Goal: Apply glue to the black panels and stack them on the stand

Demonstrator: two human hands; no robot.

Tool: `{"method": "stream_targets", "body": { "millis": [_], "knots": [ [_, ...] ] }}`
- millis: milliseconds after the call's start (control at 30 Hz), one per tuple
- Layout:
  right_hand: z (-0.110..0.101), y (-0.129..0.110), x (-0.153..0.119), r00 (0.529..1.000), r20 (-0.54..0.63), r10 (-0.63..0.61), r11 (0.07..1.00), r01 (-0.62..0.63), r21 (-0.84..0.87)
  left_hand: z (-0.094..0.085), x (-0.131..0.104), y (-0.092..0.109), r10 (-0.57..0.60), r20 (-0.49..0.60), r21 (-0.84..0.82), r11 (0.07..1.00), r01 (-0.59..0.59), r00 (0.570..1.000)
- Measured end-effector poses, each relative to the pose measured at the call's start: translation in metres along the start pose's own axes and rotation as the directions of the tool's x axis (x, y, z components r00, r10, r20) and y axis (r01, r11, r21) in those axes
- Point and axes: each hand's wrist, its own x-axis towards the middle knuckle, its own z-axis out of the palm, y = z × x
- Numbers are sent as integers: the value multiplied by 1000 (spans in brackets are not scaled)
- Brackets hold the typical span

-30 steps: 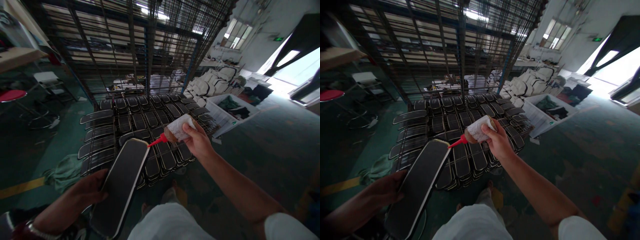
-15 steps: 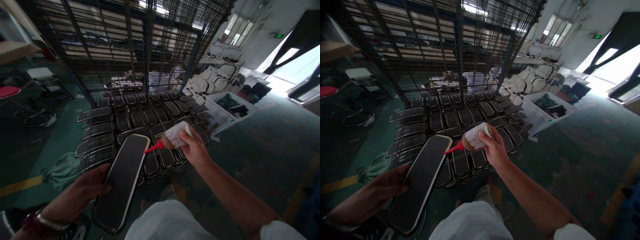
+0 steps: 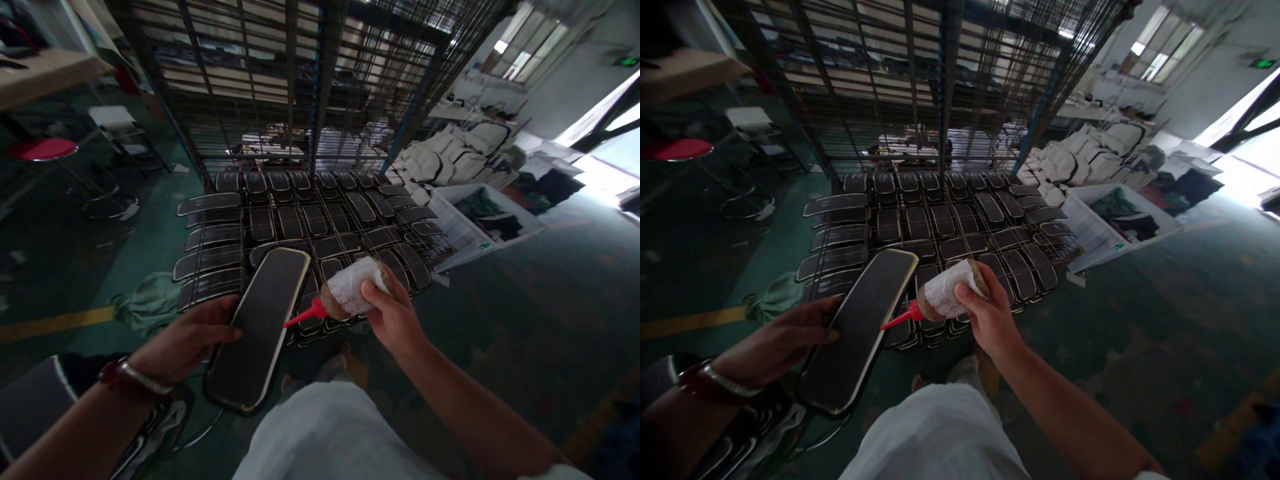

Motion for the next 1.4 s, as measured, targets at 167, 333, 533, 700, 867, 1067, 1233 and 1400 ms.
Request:
{"method": "stream_targets", "body": {
  "millis": [167, 333, 533, 700, 867, 1067, 1233, 1400],
  "knots": [
    [0, 4, -12, 997, 60, 49, 998, -47, -37, 2, 0, 0, -16, -49, -48, 999, 13, 999],
    [5, 2, -23, 992, 117, 44, 997, -36, -70, 1, 0, -2, 9, -94, -58, 998, -15, 995],
    [5, 2, -31, 982, 187, 16, 996, 1, -88, 2, 1, -2, 21, -172, -76, 996, -35, 985],
    [6, 13, -38, 990, 138, 35, 999, -30, -34, 5, 2, 1, 29, -257, -114, 992, -60, 966],
    [13, 38, -21, 925, 65, 374, 903, -379, 202, 8, 6, -3, 42, -293, -142, 986, -87, 955],
    [28, 32, 38, 991, -54, 121, 981, -111, 160, 27, 12, -17, 15, -210, -203, 977, -59, 978],
    [29, 23, 52, 980, 8, -198, 975, 198, -99, 36, 15, -23, -8, -162, -223, 974, -29, 987],
    [19, 27, 38, 976, 126, -176, 955, 201, -217, 33, 16, -21, -6, -161, -209, 978, -29, 987]
  ]
}}
